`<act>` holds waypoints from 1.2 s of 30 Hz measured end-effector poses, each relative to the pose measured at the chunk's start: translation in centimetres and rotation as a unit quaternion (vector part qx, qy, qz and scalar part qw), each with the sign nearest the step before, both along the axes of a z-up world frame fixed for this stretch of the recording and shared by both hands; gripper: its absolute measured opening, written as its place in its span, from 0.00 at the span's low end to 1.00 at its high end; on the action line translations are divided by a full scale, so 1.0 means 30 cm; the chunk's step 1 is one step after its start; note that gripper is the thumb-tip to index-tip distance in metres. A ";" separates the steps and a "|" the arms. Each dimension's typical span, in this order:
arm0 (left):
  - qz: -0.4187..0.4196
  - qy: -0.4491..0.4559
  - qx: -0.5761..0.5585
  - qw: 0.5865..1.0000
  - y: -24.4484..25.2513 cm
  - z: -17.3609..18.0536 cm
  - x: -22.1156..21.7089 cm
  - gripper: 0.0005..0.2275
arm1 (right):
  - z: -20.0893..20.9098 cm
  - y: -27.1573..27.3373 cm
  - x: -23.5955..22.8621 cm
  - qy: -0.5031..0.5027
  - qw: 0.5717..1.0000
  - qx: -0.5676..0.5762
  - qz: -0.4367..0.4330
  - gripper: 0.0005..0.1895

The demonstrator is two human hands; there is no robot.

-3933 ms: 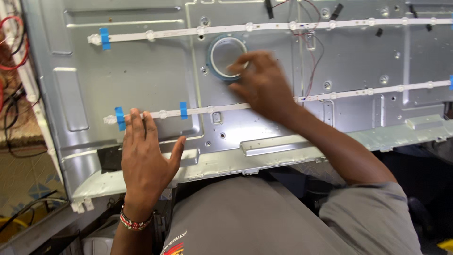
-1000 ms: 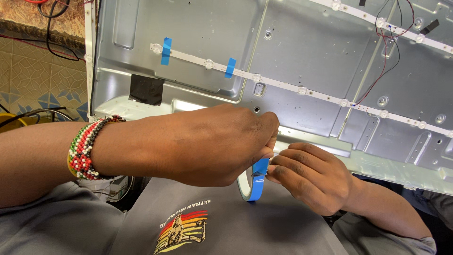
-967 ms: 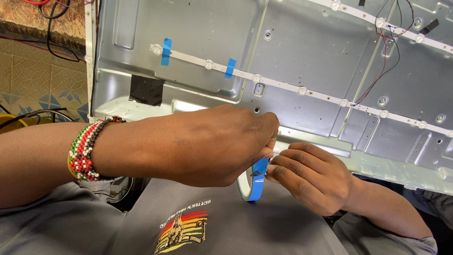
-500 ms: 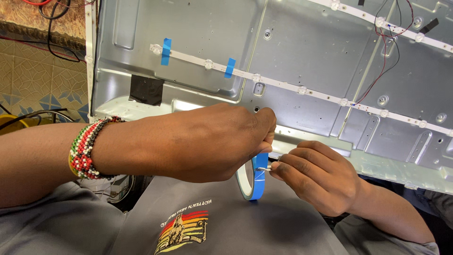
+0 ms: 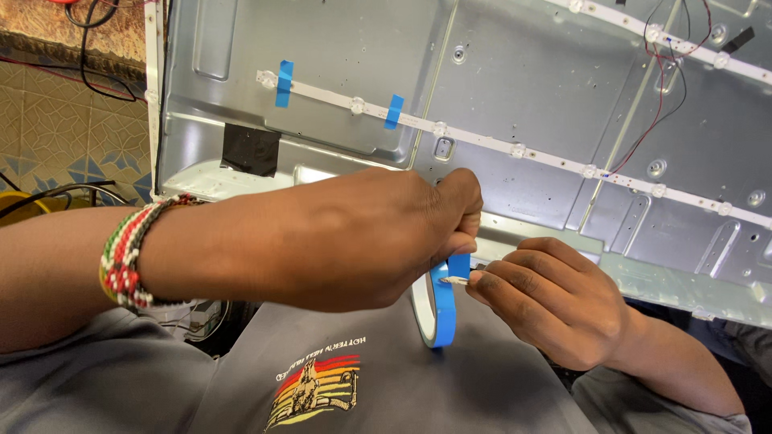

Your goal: The person positions and secures LED light strips inside a metallic appliance cavity using blue tape. They repeatedly tear pieces of tape, apply them to the strips, and press the strips into place along the interior surface.

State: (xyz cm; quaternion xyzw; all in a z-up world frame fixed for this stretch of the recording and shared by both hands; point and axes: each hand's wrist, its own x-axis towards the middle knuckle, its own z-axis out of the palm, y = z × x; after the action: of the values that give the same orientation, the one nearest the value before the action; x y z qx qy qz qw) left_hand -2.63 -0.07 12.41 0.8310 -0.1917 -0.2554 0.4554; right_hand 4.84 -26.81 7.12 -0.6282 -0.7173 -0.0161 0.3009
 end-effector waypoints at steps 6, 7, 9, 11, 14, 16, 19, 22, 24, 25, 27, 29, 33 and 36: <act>0.032 0.035 0.043 0.998 0.013 -0.016 0.006 0.05 | -0.005 -0.041 -0.044 0.280 0.946 -0.033 -0.162 0.07; 0.043 0.047 0.056 0.996 0.017 -0.023 0.005 0.05 | 0.005 -0.032 -0.060 0.316 0.931 -0.090 -0.158 0.08; 0.051 0.059 0.069 0.995 0.022 -0.039 0.007 0.06 | 0.005 -0.011 -0.082 0.350 0.912 -0.146 -0.157 0.15; 0.115 0.145 0.111 0.977 0.027 -0.054 0.011 0.11 | -0.017 0.015 -0.091 0.409 0.888 -0.190 -0.091 0.19; 0.170 0.127 0.029 0.977 0.059 -0.103 -0.013 0.10 | -0.035 0.066 -0.120 0.414 0.890 -0.153 -0.115 0.10; 0.236 0.116 -0.004 0.965 0.064 -0.121 -0.028 0.08 | -0.045 0.031 -0.078 0.365 0.894 -0.184 -0.183 0.11; 0.333 0.093 -0.122 0.930 0.071 -0.198 -0.061 0.09 | -0.159 -0.016 0.111 0.144 0.928 -0.194 -0.282 0.12; 0.350 0.107 -0.261 0.893 0.017 -0.324 -0.096 0.12 | -0.292 -0.006 0.341 -0.119 0.926 -0.200 -0.297 0.11; 0.335 0.126 -0.310 0.881 -0.023 -0.373 -0.103 0.13 | -0.351 0.016 0.451 -0.210 0.908 -0.222 -0.288 0.11; 0.331 0.126 -0.332 0.874 -0.041 -0.380 -0.108 0.14 | -0.374 0.022 0.481 -0.239 0.906 -0.212 -0.278 0.11; 0.325 0.126 -0.353 0.868 -0.068 -0.388 -0.116 0.15 | -0.387 0.021 0.521 -0.269 0.903 -0.201 -0.269 0.12; 0.360 0.153 -0.347 0.852 -0.086 -0.392 -0.126 0.17 | -0.370 0.008 0.537 -0.159 0.924 -0.182 -0.298 0.23; 0.360 0.154 -0.365 0.845 -0.107 -0.420 -0.126 0.19 | -0.366 -0.027 0.563 -0.182 0.923 -0.158 -0.299 0.12; 0.364 0.163 -0.392 0.829 -0.119 -0.426 -0.117 0.18 | -0.293 -0.003 0.495 -0.169 0.932 -0.127 -0.295 0.12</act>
State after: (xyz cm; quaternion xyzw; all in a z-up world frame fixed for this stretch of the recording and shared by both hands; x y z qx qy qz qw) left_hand -6.15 -3.64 -0.38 0.5385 0.1179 -0.1067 0.8275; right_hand 19.68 -26.89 -1.66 -0.8328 -0.5355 -0.1187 0.0743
